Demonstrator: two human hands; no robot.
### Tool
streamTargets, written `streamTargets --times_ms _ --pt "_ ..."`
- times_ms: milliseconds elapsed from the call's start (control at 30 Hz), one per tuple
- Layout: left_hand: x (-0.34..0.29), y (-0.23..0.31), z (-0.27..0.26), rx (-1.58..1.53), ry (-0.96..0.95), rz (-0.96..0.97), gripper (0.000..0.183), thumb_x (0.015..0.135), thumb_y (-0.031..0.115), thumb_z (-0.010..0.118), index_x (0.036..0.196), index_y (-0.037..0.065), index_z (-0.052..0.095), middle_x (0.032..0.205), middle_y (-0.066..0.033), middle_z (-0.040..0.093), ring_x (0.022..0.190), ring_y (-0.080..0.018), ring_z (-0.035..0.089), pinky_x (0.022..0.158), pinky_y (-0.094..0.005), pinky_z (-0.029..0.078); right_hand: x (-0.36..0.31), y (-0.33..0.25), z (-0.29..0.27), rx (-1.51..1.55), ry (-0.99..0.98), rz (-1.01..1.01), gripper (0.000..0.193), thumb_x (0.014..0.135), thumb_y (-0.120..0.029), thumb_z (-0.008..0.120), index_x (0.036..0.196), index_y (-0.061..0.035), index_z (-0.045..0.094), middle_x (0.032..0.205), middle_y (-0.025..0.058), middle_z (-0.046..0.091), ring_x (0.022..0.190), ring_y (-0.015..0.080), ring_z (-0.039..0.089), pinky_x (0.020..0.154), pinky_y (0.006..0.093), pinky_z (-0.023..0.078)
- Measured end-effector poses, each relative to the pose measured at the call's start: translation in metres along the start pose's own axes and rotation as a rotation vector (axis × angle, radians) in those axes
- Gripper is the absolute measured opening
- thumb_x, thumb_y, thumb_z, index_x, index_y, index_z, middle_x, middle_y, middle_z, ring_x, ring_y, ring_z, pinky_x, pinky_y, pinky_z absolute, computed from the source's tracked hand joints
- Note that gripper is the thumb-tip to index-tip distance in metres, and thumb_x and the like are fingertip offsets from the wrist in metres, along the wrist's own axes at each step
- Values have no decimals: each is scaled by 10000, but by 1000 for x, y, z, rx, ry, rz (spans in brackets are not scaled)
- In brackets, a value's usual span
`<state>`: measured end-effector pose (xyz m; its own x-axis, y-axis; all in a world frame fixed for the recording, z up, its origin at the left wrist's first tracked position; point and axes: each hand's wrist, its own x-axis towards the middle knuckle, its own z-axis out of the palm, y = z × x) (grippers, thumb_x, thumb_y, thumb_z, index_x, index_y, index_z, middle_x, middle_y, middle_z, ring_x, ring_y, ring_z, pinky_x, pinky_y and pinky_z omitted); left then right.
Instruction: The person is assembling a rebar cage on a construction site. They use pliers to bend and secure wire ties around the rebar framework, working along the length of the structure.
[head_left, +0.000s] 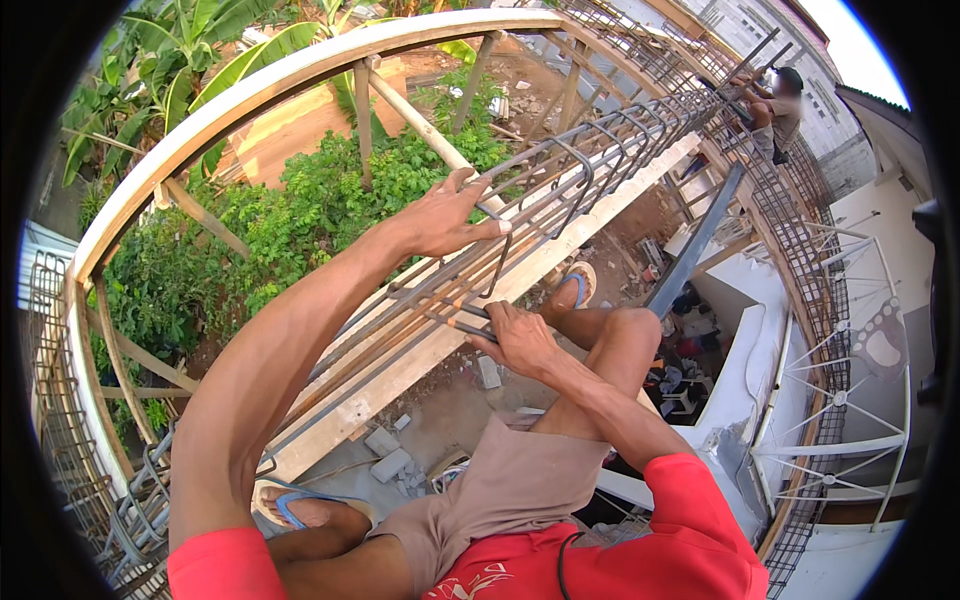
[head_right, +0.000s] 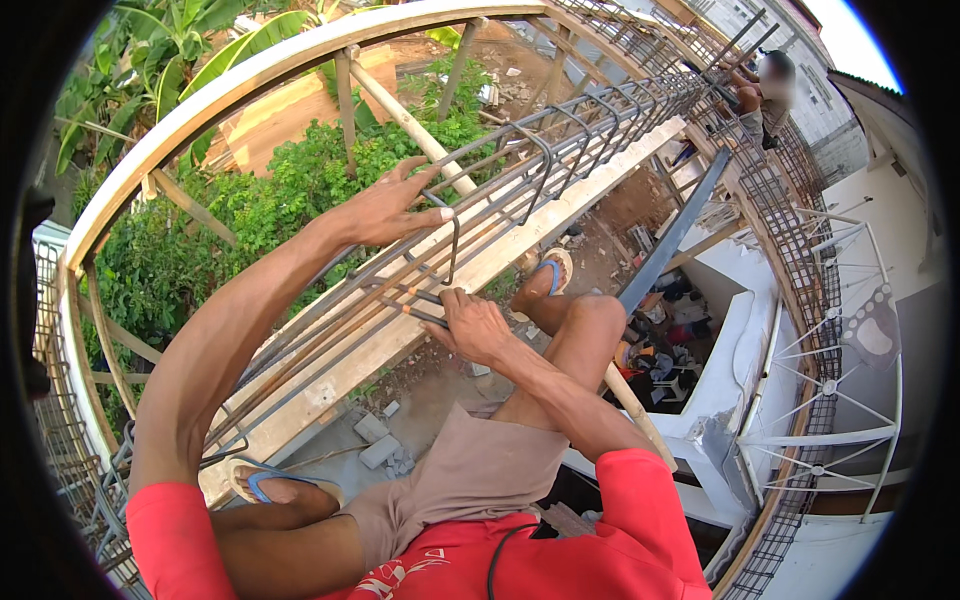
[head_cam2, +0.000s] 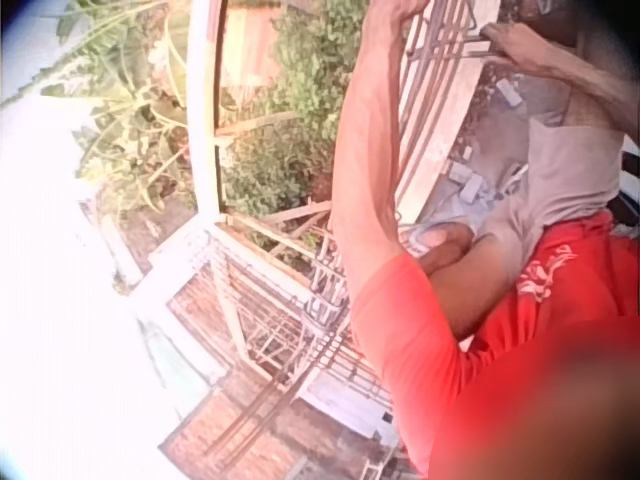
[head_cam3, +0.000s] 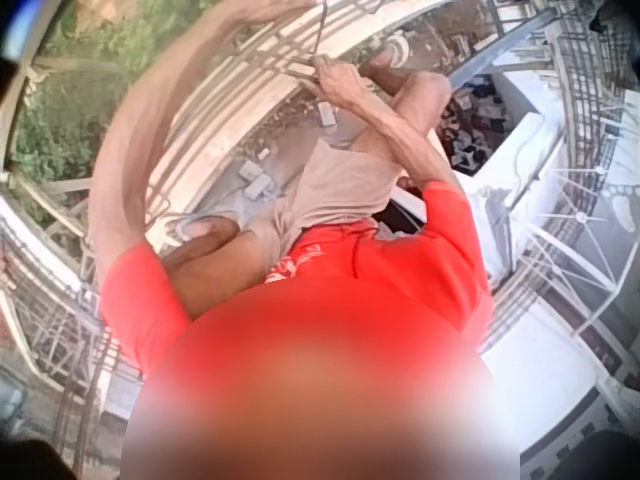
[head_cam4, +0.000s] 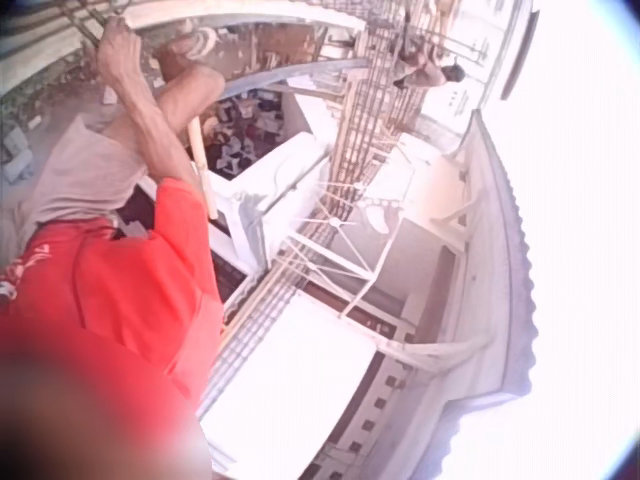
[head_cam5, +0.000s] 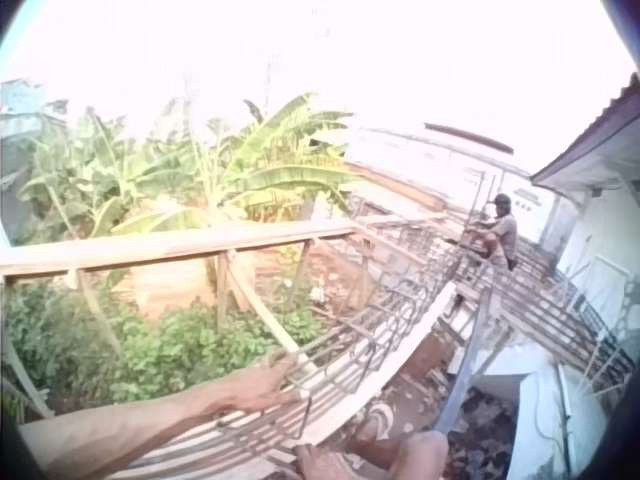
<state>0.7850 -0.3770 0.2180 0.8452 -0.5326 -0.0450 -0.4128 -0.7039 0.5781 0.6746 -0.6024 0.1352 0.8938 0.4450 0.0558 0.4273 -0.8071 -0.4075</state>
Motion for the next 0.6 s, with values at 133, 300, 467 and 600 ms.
streamTargets --times_ms 133,300,467,600 --pt "0 0 -2 -64 8 -25 994 997 685 517 1627 -29 230 1666 -340 155 1520 -482 296 1273 -497 266 -1 10 3 113 6 94 491 978 -412 683 1018 60 552 826 305 682 753 516 680 700 576 547" --pt "-10 -12 -9 -83 171 -92 935 1018 669 491 1610 -24 284 1643 -314 286 1518 -440 329 1266 -494 278 0 10 1 -20 58 187 515 976 -412 693 1004 86 565 822 312 668 782 492 685 695 547 543" --pt "-30 -30 -31 -54 298 -162 896 1021 666 489 1593 -7 337 1604 -308 367 1500 -429 362 1257 -496 295 4 5 3 46 -15 50 551 980 -465 676 1041 74 578 853 325 677 816 492 689 728 553 541" --pt "-55 -47 -61 -20 325 -199 841 1027 649 494 1581 25 386 1578 -264 429 1433 -402 454 1199 -495 372 12 12 7 94 17 263 565 985 -483 662 1049 73 586 853 318 686 812 509 686 735 559 540"
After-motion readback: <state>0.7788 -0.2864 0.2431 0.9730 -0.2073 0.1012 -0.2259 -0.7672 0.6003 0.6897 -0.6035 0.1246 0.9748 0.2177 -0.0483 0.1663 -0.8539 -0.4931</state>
